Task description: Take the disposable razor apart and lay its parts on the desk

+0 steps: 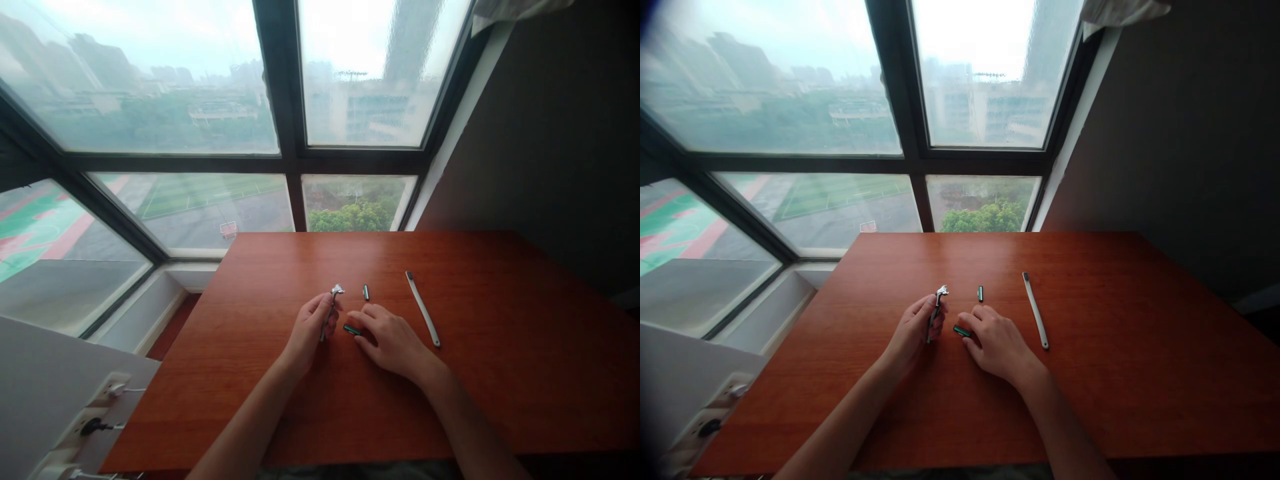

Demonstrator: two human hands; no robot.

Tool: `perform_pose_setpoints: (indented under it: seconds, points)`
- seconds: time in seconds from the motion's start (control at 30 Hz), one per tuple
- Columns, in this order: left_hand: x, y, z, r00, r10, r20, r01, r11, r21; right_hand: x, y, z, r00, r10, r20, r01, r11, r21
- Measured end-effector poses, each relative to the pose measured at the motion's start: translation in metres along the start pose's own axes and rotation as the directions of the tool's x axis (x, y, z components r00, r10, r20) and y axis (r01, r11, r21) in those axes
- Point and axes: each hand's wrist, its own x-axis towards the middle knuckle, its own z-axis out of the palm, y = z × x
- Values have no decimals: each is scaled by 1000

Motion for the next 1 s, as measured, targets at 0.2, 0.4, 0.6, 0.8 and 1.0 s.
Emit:
perform_pose_setpoints:
  seconds: [0.2,0.4,0.6,0.8,1.0]
  points:
    - [1,0,0,1000,0,1,0,1000,-16,3,-12,2,999,8,44,-6,999,-38]
    - [1,-2,-2,1000,-4,3,4,1000,-5,3,-8,-2,996,-44,82,46,999,-18]
    - [1,0,-2,1000,-10,-3,10,1000,15,10,-4,-5,988,-91,128,85,995,54]
    - [0,0,-1,1000,0,2,0,1000,-8,11,-5,-8,987,-104,126,95,993,72]
    - [0,-1,-2,1000,-3,2,3,1000,-12,12,-6,-4,981,-140,135,133,989,61]
